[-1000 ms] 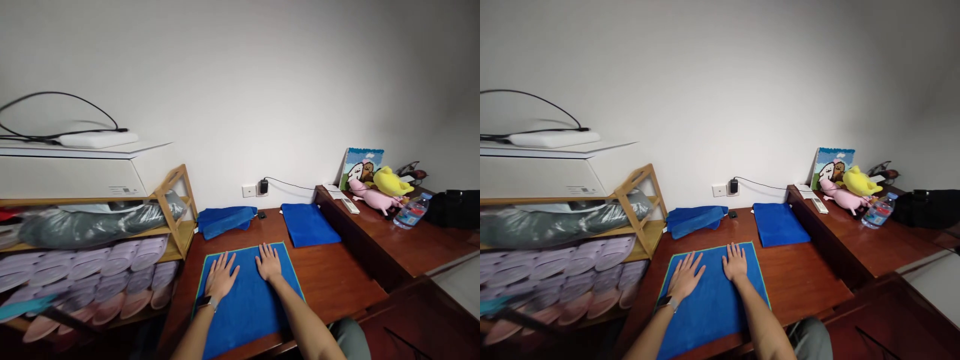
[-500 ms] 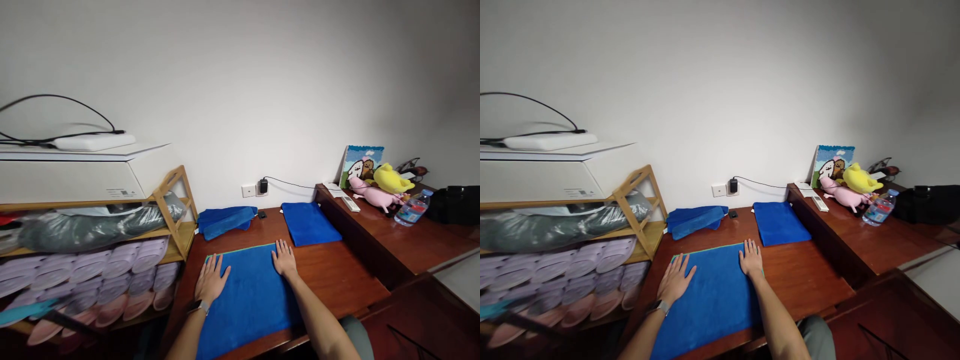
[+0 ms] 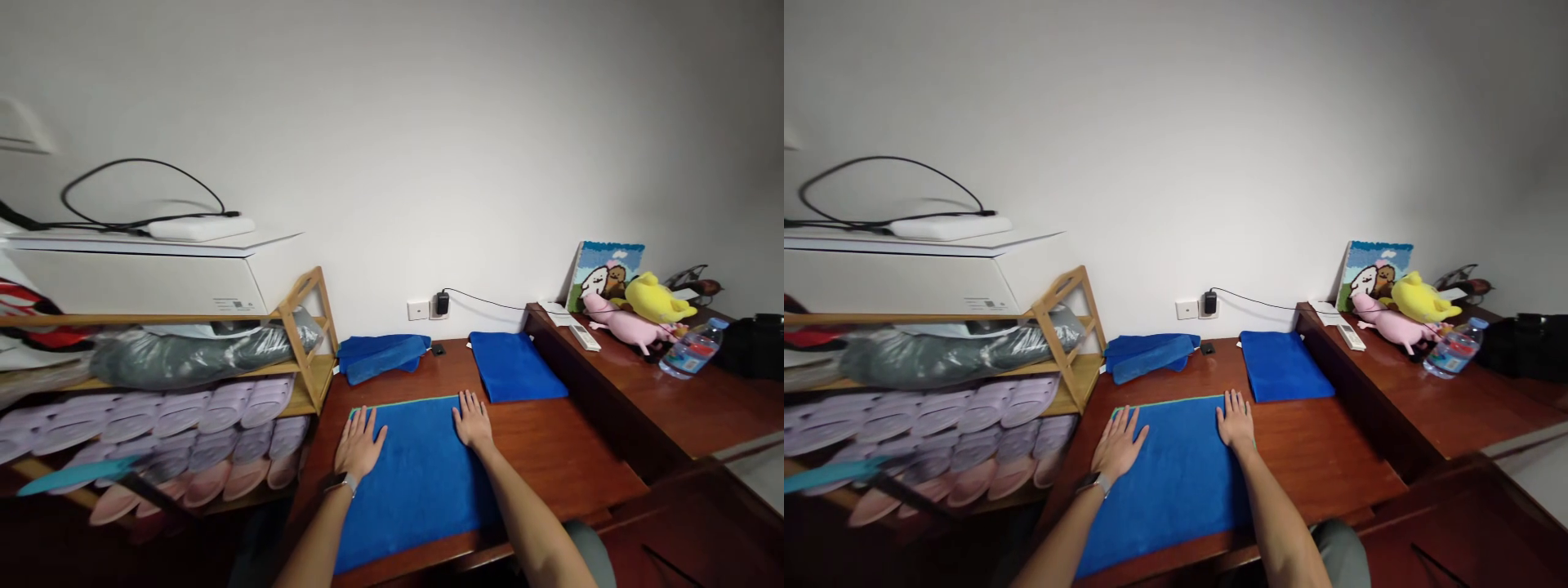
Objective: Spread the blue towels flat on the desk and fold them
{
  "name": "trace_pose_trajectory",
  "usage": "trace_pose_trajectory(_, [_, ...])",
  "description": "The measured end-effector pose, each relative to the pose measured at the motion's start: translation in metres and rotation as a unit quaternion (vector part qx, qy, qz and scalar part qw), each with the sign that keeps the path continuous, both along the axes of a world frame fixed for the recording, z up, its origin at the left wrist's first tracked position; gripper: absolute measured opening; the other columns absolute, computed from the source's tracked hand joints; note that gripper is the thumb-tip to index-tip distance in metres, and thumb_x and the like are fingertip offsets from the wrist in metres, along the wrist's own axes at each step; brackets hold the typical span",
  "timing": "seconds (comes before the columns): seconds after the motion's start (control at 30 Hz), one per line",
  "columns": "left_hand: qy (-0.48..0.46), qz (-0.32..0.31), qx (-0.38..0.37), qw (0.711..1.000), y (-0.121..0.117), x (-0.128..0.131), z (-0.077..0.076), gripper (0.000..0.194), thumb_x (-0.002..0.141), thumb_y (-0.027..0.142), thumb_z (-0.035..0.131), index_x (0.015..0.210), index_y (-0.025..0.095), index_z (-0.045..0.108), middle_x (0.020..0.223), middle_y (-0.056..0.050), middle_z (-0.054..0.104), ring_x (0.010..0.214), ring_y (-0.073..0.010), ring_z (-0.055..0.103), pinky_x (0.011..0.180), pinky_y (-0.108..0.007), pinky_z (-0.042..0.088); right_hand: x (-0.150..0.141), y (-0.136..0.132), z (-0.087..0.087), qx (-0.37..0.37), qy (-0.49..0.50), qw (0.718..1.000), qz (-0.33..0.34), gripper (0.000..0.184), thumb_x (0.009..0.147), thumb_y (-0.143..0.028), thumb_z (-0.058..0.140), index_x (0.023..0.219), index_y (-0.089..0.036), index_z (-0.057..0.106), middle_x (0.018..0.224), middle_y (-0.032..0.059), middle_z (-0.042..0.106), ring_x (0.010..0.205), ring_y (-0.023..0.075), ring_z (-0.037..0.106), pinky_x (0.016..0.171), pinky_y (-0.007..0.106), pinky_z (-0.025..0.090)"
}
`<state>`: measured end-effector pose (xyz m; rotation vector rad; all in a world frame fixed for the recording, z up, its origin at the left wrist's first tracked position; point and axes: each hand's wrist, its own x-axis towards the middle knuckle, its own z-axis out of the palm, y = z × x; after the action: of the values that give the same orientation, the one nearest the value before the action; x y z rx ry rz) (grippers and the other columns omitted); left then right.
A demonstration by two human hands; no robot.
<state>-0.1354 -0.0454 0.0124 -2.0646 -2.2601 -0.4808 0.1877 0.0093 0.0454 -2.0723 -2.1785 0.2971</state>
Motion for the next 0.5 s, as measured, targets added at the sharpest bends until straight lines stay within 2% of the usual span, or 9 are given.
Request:
trace_pose_trajectory(0.17, [0.000,-0.007,0.011,1.000,0.001,0.001,-0.004,0.077,0.102,0.063,0.030,0.162,0.015,0.046,0.170,-0.017,0.044,0.161,-0.0342,0.036,0.131,-0.058,0.028,0.006,-0.003,0.001,-0.004,0.004,1.000,-0.001,0.069,0.111,-0.052,0.015,0.172,-0.020,0.017,0.179,0.0052,0.015,0.167,0.0203,0.010,0.133,0.045,0.005])
trace_pose_trajectory(0.3, [0.000,-0.010,0.003,1.000,0.001,0.000,-0.001,0.077,0.103,0.061,0.030,0.162,0.015,0.045,0.170,-0.018,0.044,0.159,-0.0350,0.038,0.130,-0.059,0.030,-0.001,-0.009,0.010,0.012,-0.008,1.000,-0.006,0.069,0.111,-0.049,0.017,0.172,-0.016,0.021,0.179,0.0071,0.016,0.167,0.0248,0.011,0.133,0.049,0.002])
trace_pose_trajectory(0.4, [0.001,-0.033,0.006,0.999,0.003,0.014,0.001,0.070,0.105,0.053,0.029,0.162,0.015,0.044,0.171,-0.017,0.043,0.160,-0.0325,0.037,0.131,-0.058,0.029,-0.031,-0.019,0.016,0.063,0.006,0.997,0.034,0.068,0.112,-0.047,0.019,0.171,-0.014,0.025,0.178,0.0082,0.019,0.167,0.0252,0.011,0.134,0.048,0.002])
trace_pose_trajectory(0.5, [0.003,-0.075,0.008,0.997,0.006,0.040,0.001,0.063,0.106,0.043,0.030,0.163,0.018,0.044,0.173,-0.011,0.040,0.161,-0.0267,0.035,0.133,-0.051,0.028,-0.076,-0.033,0.017,0.074,0.058,0.985,0.142,0.066,0.112,-0.044,0.017,0.171,-0.016,0.028,0.176,0.0065,0.025,0.166,0.0210,0.016,0.134,0.042,0.008])
